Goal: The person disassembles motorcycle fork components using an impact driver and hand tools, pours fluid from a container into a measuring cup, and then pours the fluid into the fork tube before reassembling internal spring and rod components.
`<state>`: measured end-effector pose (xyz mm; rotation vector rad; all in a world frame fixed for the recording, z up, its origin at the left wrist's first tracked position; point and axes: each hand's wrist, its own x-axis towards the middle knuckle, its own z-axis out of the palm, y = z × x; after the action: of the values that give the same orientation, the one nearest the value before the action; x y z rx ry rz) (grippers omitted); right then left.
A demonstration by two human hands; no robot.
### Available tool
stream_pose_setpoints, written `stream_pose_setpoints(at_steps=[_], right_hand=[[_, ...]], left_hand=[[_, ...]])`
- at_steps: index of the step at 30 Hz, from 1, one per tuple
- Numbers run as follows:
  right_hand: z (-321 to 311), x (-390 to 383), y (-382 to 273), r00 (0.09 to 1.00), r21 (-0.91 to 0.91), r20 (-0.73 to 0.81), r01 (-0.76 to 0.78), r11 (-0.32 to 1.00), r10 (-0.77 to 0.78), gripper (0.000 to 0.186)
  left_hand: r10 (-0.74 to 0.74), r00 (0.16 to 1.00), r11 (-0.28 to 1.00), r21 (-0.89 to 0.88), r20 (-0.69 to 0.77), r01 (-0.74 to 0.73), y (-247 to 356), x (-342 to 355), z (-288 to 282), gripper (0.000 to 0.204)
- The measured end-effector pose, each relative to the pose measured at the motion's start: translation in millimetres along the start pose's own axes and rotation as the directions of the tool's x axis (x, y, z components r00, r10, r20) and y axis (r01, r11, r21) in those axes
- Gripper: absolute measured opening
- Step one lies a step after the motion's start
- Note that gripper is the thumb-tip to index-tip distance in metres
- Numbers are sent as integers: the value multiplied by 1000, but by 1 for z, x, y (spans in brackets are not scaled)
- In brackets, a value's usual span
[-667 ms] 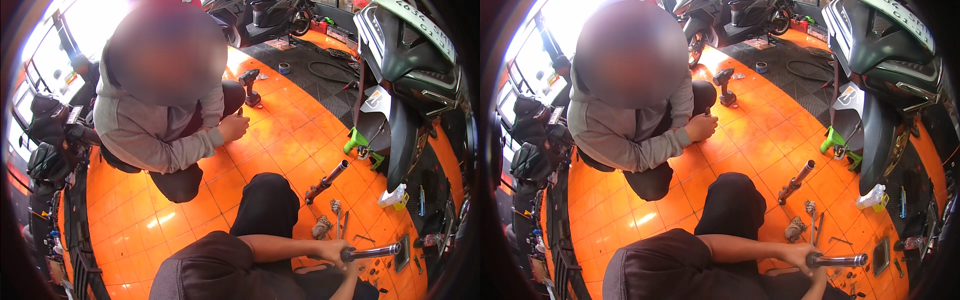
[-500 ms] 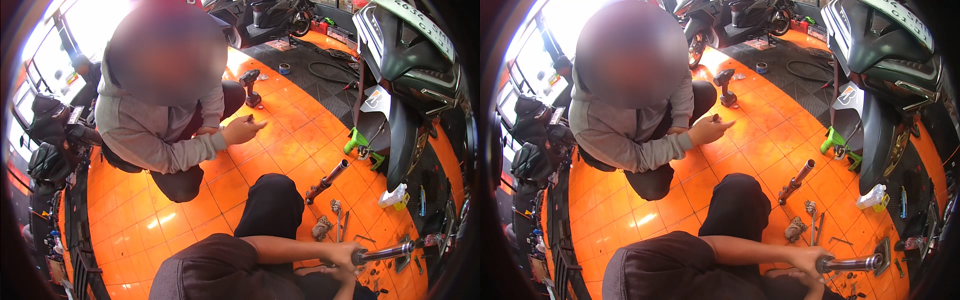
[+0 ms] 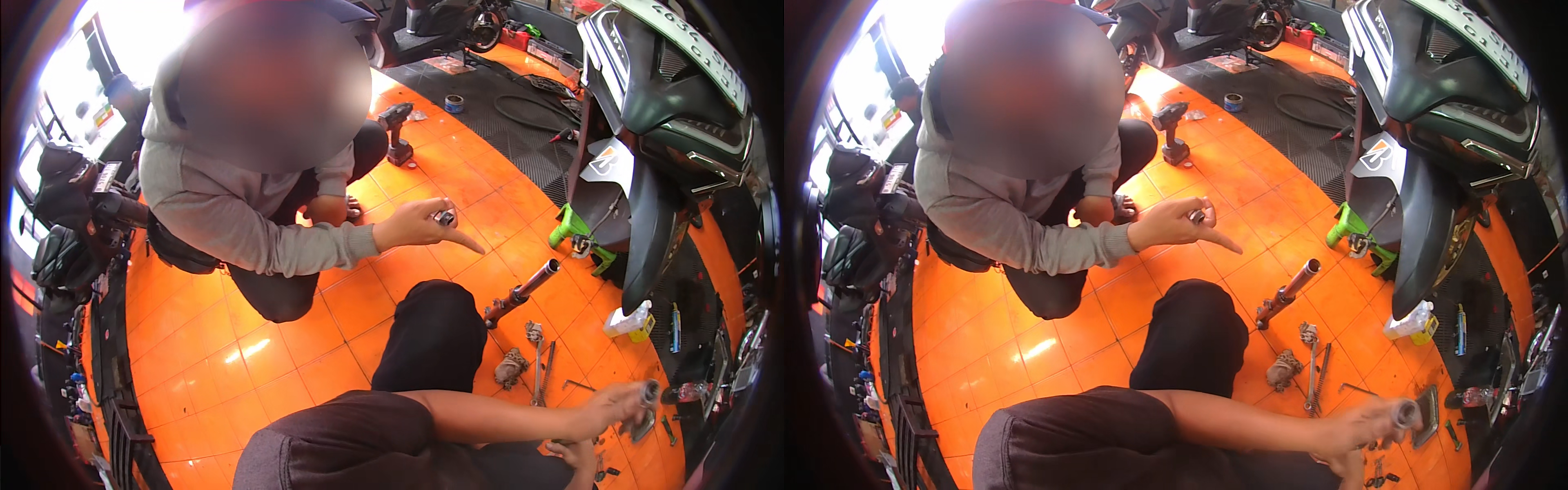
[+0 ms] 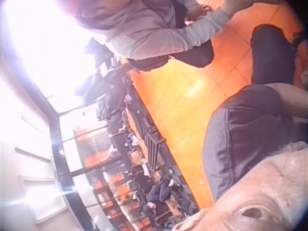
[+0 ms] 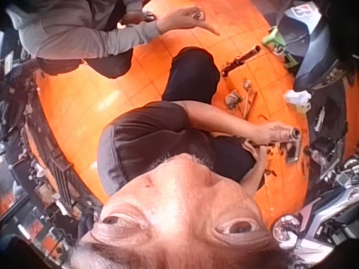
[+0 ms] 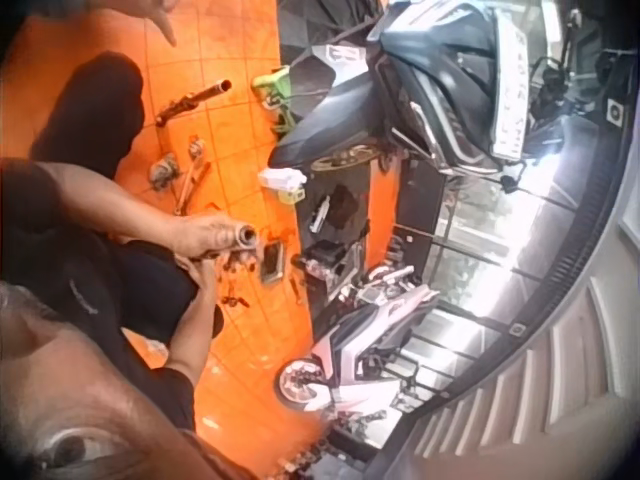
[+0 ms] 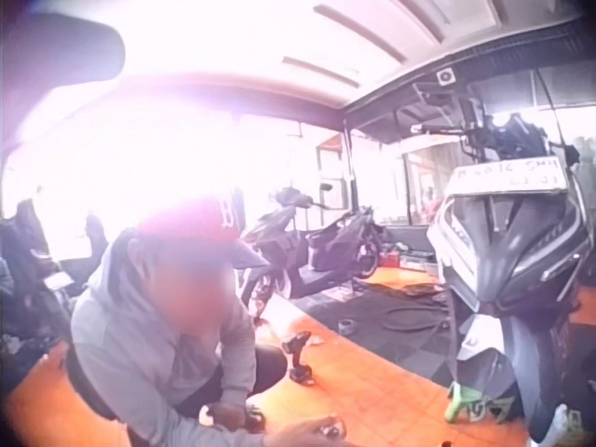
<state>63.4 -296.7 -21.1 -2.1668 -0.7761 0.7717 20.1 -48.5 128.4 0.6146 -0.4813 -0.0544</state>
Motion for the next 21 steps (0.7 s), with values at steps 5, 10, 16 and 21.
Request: stream_pose_setpoints(at_steps=[5,10,16,21], right_hand=[[-68,-45,-9,851,-92,-73,-525,846,520,46],[-78,-44,-48,728,-324,-235,-683,654,644,49],[-91,-64,-69,658,-408,-362,-749,523,660,49],[-95,-60,-138,767,-597,-328,-621,508,552,49]], left_hand=[[116,947,990,-38,-301,-134,12,-9,-3,79],[123,853,954,-176,-507,-243,6,-12,-44,58],[-383,568,859,-507,-728,-70,-48,-17,-130,48],[-697,71,691,-695,-713,-197,-140,-81,-211,53]])
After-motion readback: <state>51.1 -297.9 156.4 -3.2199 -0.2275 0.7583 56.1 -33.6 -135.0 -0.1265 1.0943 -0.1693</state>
